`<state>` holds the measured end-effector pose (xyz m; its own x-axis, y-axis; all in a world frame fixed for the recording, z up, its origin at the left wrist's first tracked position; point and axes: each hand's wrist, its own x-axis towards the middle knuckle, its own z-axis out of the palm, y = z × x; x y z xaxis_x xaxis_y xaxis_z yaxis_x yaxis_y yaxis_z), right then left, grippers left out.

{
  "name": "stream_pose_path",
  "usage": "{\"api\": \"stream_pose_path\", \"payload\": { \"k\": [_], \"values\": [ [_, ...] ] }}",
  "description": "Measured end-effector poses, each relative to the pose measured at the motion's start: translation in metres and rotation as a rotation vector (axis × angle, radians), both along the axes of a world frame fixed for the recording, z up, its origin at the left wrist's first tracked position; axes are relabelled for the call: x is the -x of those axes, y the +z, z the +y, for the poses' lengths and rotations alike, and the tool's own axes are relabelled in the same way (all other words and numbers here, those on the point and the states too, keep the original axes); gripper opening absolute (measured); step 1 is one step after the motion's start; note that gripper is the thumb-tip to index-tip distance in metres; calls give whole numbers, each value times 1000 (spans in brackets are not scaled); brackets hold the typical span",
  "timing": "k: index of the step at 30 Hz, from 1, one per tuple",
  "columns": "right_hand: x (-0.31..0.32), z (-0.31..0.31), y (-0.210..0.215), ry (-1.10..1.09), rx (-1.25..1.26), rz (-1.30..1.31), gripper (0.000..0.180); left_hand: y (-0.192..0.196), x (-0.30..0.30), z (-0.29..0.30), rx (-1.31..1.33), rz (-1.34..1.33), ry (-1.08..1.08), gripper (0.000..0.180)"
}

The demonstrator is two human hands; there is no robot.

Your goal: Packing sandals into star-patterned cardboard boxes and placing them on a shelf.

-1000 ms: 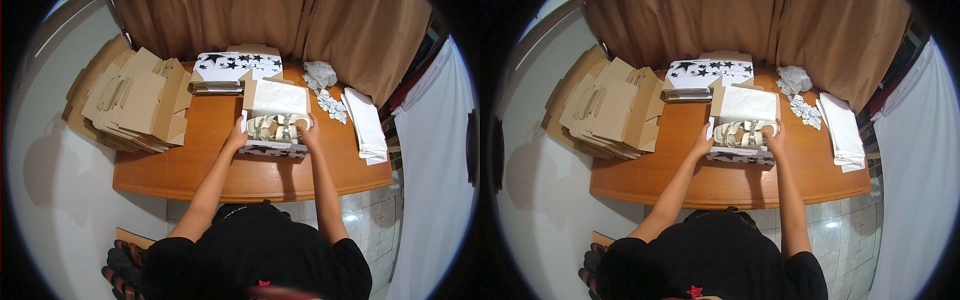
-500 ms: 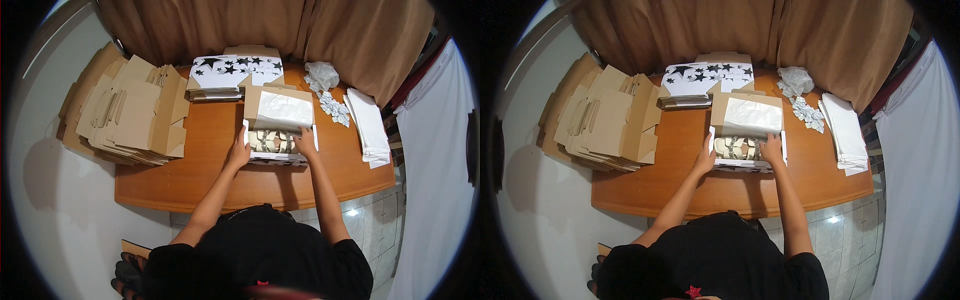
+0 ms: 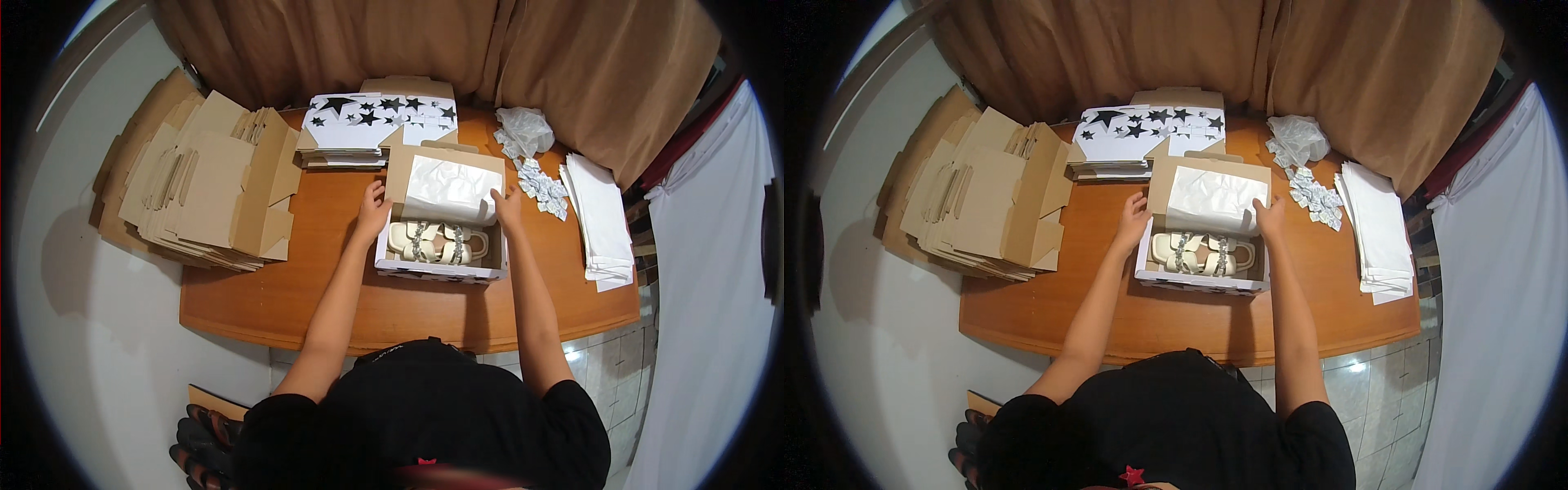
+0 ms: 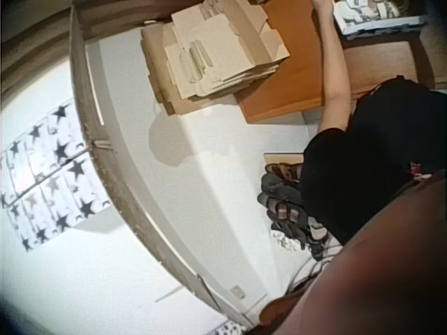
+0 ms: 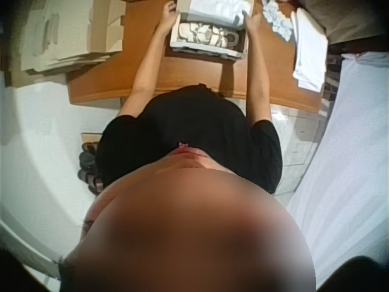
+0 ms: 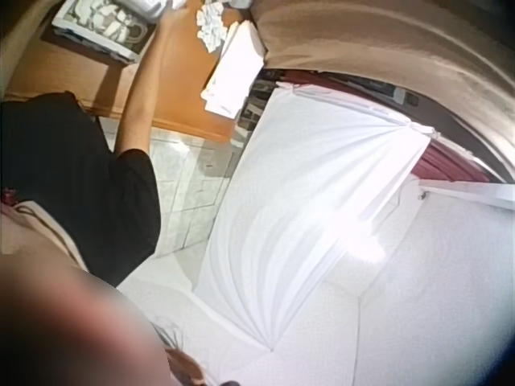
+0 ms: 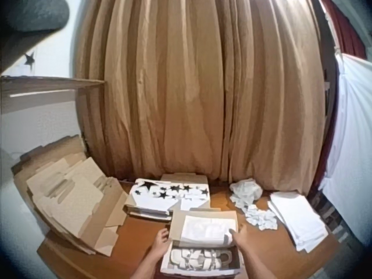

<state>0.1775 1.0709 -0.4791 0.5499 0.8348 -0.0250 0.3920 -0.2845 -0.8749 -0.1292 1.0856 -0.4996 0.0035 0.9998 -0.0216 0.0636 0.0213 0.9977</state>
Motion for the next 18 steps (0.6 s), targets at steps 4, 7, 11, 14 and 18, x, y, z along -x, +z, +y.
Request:
{"api": "stream_pose_path", "payload": {
  "k": [4,7,11,14,18],
  "values": [
    [6,-11,8,-49,-268,326,56,15,-2,2,2,-128,12,51],
    [2,-26,8,49,-488,362,46,40,-5,-13,8,-193,16,50],
    [0,-55,8,122,-648,510,41,66,-4,-42,-124,-297,-15,47],
    [2,-80,11,292,-601,436,31,54,13,-55,-240,-118,-45,50],
    [-4,-91,3,230,-583,410,31,54,-3,-87,-217,35,123,49]
  ]
}}
